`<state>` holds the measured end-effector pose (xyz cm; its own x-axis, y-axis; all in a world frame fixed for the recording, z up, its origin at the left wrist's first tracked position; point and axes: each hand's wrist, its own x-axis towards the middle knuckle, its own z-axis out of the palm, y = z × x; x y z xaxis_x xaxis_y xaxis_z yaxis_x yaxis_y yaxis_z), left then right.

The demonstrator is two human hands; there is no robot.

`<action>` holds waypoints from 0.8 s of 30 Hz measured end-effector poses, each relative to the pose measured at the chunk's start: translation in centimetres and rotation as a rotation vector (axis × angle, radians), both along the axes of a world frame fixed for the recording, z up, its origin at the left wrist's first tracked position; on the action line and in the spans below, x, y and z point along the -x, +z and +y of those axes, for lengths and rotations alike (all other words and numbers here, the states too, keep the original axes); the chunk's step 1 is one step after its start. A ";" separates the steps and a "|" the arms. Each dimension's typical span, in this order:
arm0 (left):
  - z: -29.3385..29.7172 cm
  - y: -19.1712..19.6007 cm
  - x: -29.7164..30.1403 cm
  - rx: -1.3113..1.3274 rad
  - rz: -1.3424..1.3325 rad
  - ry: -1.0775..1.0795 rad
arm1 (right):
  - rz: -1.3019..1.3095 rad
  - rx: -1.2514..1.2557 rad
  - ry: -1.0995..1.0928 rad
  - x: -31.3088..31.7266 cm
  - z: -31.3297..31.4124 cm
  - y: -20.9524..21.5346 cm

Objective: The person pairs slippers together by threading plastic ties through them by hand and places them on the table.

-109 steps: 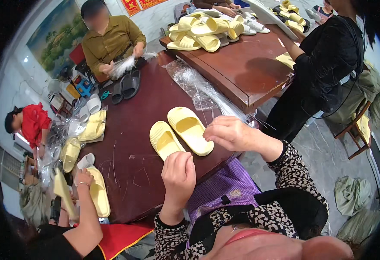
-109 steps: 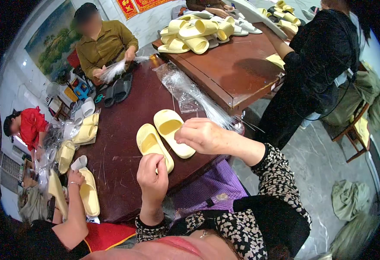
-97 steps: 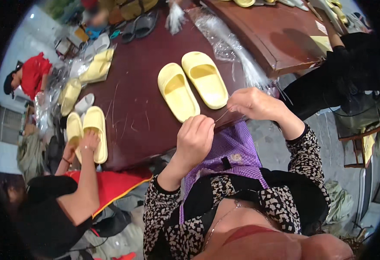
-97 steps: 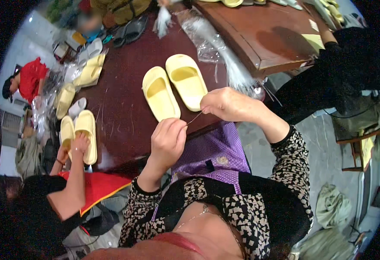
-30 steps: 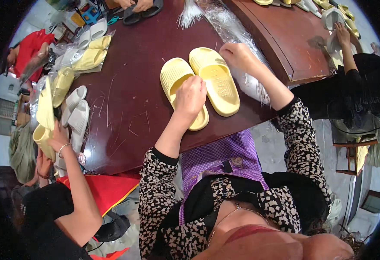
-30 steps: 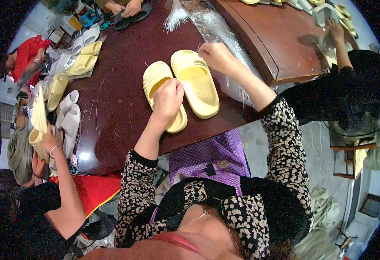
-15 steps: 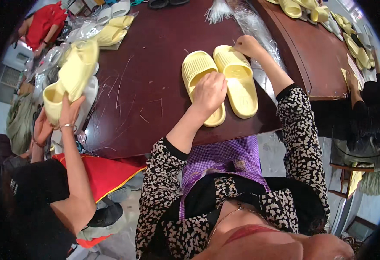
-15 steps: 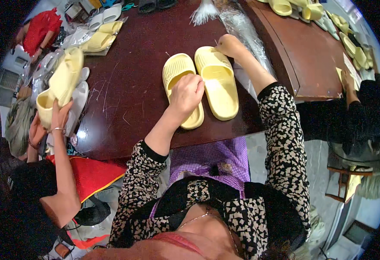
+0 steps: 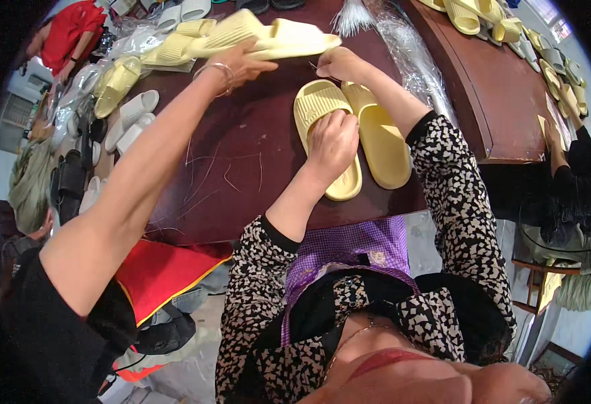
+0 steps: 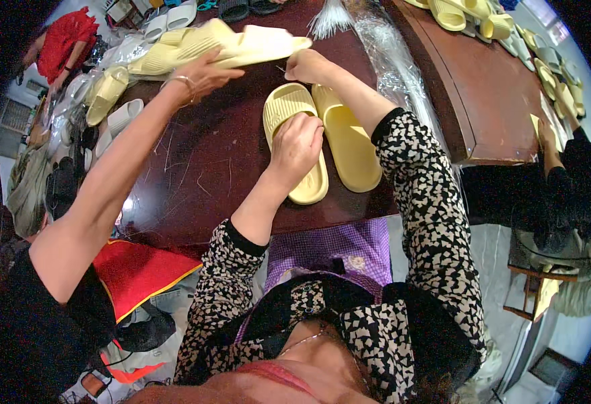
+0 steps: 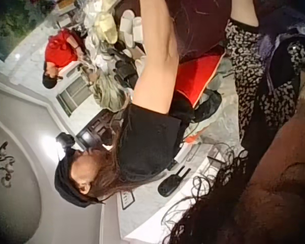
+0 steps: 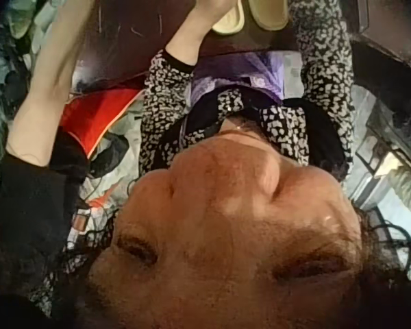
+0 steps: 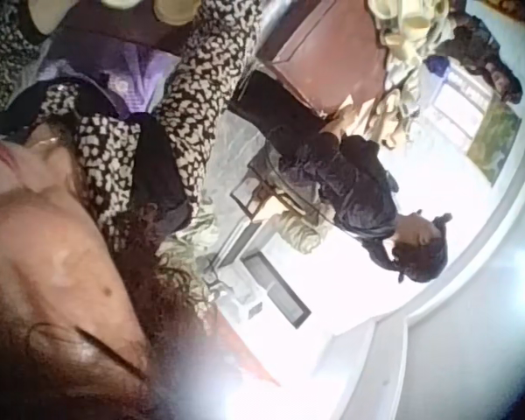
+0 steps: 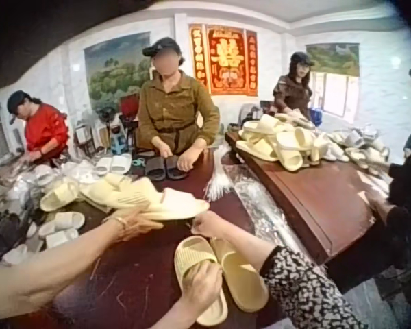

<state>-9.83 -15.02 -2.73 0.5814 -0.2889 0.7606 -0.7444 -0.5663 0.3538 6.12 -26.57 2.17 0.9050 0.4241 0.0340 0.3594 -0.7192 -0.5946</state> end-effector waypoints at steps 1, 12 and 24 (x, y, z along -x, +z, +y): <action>0.0 0.1 0.0 -0.002 -0.001 -0.004 | -0.077 0.066 -0.003 0.0 0.3 -0.1; 1.1 0.9 0.0 -0.012 -0.002 -0.025 | 0.300 -0.535 -0.057 0.9 0.5 -0.3; 6.5 4.6 -4.1 0.797 0.689 -0.206 | 0.339 -0.912 0.135 8.1 1.9 2.0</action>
<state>-5.73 -8.52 1.83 0.9538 0.0046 0.3003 -0.2984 0.1268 0.9460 -1.99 -24.72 4.17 0.8730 0.4649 0.1474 0.1129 0.1014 -0.9884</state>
